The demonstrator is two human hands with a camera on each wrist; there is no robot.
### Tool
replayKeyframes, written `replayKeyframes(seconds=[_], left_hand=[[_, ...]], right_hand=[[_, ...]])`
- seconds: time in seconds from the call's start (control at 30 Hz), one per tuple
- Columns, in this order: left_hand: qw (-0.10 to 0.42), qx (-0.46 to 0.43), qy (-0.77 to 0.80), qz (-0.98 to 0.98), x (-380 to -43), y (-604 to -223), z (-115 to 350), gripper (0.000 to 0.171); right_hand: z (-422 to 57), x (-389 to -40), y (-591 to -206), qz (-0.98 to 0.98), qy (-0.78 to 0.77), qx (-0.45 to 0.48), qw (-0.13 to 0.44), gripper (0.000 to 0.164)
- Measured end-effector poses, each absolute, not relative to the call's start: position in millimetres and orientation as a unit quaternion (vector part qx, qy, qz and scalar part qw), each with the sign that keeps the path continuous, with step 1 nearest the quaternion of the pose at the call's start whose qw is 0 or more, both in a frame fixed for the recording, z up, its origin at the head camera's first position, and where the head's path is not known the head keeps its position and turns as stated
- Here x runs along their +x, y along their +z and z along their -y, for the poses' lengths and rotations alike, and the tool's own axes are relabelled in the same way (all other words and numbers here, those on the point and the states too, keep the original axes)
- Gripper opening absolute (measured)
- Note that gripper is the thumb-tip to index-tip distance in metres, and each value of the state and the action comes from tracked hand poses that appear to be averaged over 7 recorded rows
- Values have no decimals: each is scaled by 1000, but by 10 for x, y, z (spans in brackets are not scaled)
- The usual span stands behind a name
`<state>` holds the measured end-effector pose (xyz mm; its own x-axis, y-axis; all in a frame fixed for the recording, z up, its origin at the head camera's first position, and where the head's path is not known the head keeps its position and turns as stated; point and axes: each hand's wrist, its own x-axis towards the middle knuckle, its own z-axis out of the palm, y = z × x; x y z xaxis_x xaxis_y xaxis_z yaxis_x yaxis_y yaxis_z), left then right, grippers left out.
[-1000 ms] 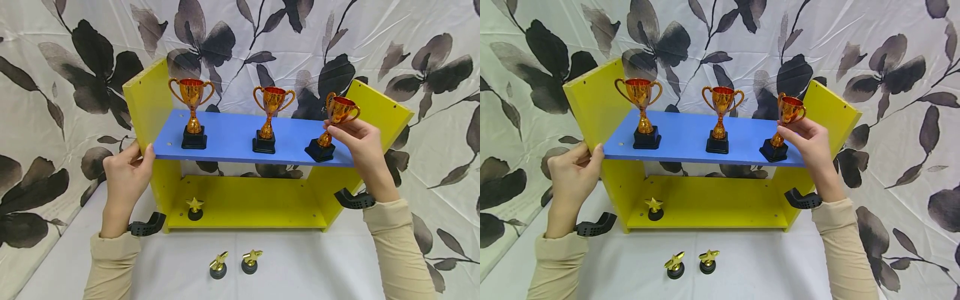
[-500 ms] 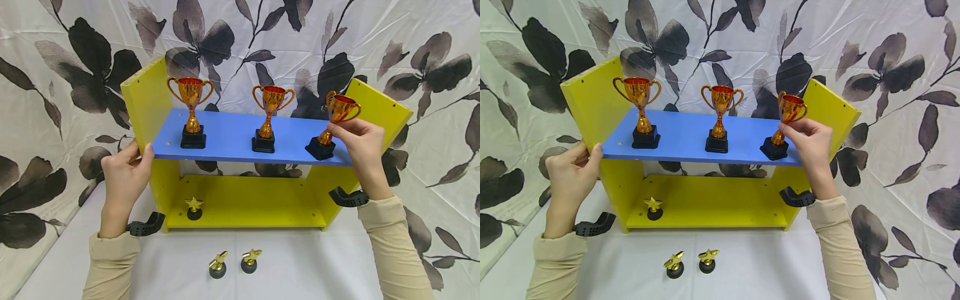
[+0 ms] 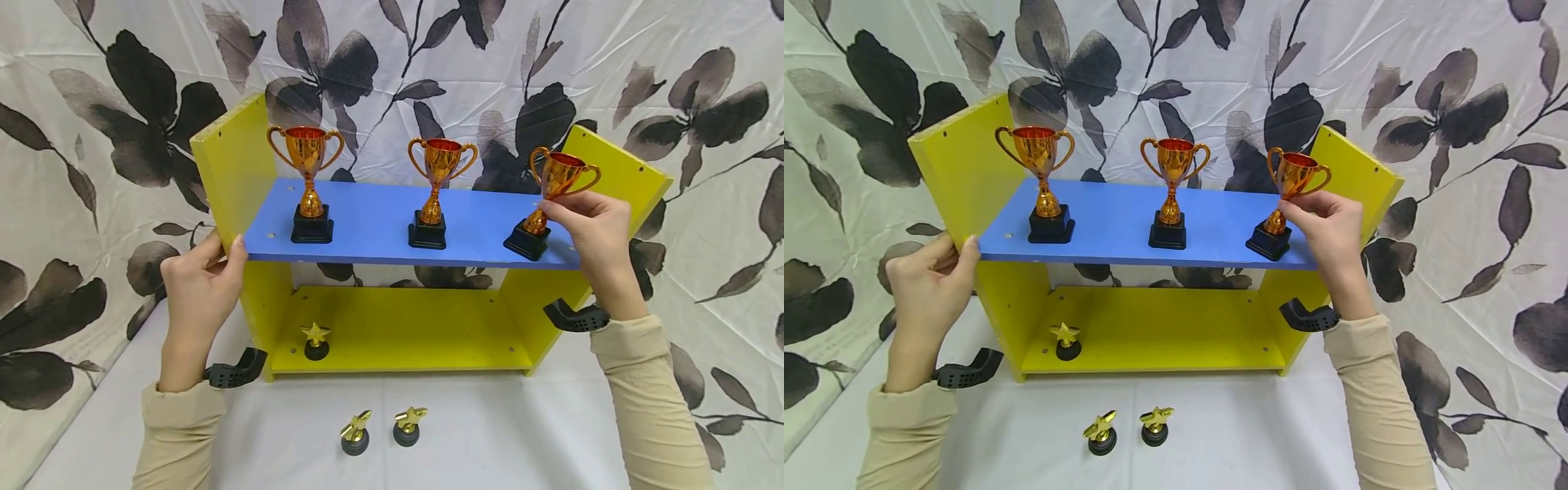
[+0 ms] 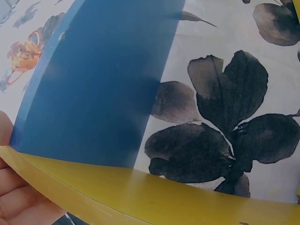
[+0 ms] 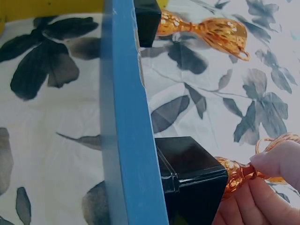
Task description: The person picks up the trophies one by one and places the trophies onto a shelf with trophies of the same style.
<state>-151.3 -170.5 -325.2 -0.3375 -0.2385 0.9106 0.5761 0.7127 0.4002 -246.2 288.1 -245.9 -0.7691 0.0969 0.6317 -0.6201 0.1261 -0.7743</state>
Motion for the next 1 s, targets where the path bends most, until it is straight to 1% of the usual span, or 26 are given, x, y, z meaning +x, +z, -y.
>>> replayKeyframes(seconds=[0.1,0.27,0.37,0.5,0.63,0.77,1.0], left_hand=[[565,-118,-361,733,-1527,-3250,1701,21],[564,-117,-364,732,-1529,-3250,1693,21],[565,-114,-365,731,-1522,-3248,1690,22],[562,-116,-369,731,-1520,-3244,1683,23],[561,-117,-367,732,-1525,-3243,1688,22],[560,-113,-362,736,-1521,-3246,1692,24],[560,-115,-365,735,-1498,-3246,1700,24]], right_hand=[[-2916,-2460,-2448,702,629,189,276,21],[-2964,-2435,-2404,702,637,193,252,30],[-2951,-2417,-2338,668,672,206,244,29],[-2912,-2393,-2233,620,708,217,260,29],[-2863,-2384,-2155,609,713,206,281,34],[-2839,-2389,-2120,617,705,196,289,31],[-2871,-2411,-2099,620,700,223,276,23]])
